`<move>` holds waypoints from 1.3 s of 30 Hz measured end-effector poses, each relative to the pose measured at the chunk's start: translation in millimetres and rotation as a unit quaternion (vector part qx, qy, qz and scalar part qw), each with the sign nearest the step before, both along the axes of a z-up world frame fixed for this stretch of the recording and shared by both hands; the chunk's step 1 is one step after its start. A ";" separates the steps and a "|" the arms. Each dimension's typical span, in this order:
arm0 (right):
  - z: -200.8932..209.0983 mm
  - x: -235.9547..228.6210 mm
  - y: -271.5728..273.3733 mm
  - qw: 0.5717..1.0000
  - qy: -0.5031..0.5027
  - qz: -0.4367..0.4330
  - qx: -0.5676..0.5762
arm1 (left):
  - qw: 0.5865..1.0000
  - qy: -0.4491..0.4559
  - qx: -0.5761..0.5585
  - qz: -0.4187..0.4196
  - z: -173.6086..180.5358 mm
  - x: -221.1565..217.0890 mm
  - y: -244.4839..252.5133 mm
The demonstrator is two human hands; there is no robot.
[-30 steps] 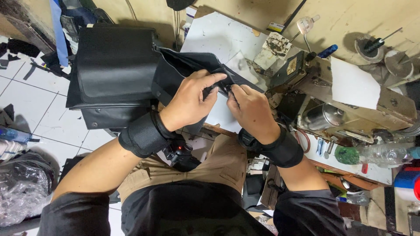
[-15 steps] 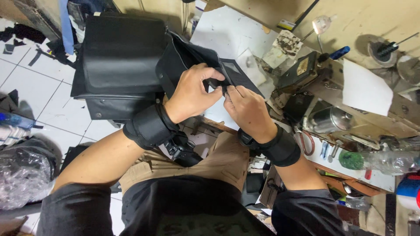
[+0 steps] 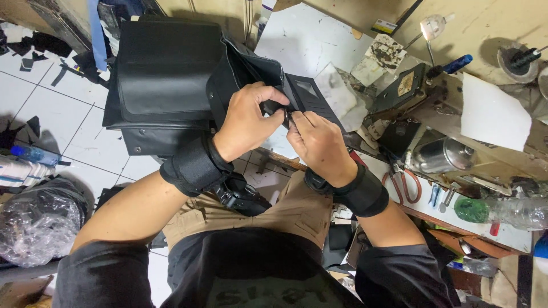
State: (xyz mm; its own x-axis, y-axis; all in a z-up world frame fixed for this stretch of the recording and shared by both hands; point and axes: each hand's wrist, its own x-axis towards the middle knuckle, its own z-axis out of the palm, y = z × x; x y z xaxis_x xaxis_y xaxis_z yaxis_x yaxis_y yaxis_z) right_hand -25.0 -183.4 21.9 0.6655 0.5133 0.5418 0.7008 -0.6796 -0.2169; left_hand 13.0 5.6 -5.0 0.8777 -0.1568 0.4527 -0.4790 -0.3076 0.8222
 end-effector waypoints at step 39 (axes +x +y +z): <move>-22.5 32.3 -15.0 0.997 0.064 -0.039 0.013 | 0.983 -0.142 -0.108 0.041 -4.7 7.4 53.6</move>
